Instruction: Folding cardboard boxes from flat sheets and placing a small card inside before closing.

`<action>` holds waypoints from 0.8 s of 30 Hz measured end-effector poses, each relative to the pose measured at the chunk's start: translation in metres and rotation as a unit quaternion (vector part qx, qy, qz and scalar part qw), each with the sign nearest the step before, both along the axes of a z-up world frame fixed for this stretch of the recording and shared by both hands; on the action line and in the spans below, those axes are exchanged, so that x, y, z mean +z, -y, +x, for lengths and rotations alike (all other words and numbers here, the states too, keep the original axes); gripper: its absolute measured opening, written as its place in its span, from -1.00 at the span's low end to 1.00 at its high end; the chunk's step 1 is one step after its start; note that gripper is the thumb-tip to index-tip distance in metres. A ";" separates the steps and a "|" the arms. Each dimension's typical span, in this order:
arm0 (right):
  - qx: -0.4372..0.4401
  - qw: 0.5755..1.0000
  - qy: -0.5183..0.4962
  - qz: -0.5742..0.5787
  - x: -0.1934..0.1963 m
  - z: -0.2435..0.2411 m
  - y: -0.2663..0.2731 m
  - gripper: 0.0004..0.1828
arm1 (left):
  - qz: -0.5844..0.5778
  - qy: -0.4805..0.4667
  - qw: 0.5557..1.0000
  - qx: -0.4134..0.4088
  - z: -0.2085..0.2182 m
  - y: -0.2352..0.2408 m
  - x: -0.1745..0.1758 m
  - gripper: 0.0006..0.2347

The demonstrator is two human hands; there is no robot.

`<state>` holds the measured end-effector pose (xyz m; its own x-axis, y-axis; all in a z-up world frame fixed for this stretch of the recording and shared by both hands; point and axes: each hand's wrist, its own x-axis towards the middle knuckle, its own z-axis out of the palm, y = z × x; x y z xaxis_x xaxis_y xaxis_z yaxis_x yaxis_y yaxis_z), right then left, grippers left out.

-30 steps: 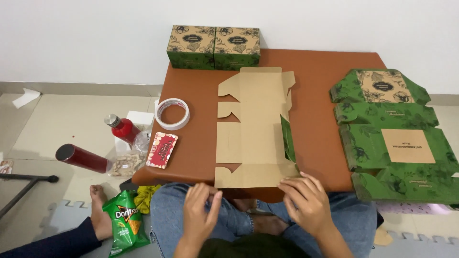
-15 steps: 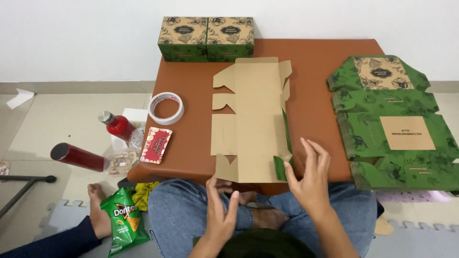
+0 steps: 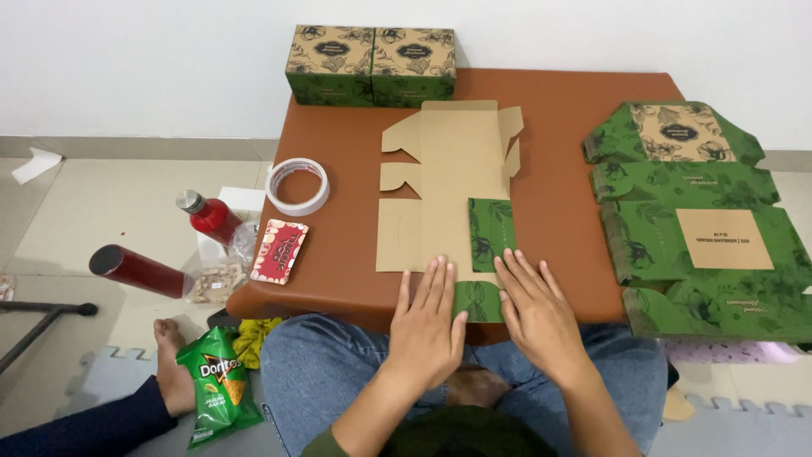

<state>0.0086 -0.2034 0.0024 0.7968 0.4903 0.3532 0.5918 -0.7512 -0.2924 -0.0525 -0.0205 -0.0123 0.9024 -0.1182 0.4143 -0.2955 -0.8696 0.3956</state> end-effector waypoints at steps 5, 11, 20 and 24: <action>-0.002 1.000 0.002 0.009 0.000 -0.001 0.000 -0.48 | 0.058 -0.019 0.998 0.027 0.031 0.001 -0.020 -0.42; -0.006 1.000 -0.019 0.021 -0.001 -0.001 0.002 -0.48 | 0.043 0.020 0.998 0.031 -0.005 0.010 -0.007 -0.43; 0.001 0.999 0.008 0.036 -0.002 0.000 0.002 -0.49 | -0.046 -0.011 0.999 -0.003 -0.048 0.008 0.005 -0.47; -0.001 0.999 0.012 0.030 -0.005 -0.001 0.003 -0.48 | -0.021 0.011 0.992 0.127 -0.032 0.001 0.003 -0.59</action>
<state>0.0080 -0.2060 -0.0030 0.7883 0.4660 0.4017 0.5981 -0.7335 -0.3228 -0.0843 -0.0212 -0.0098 0.8912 0.1290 0.4348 -0.0787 -0.9002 0.4283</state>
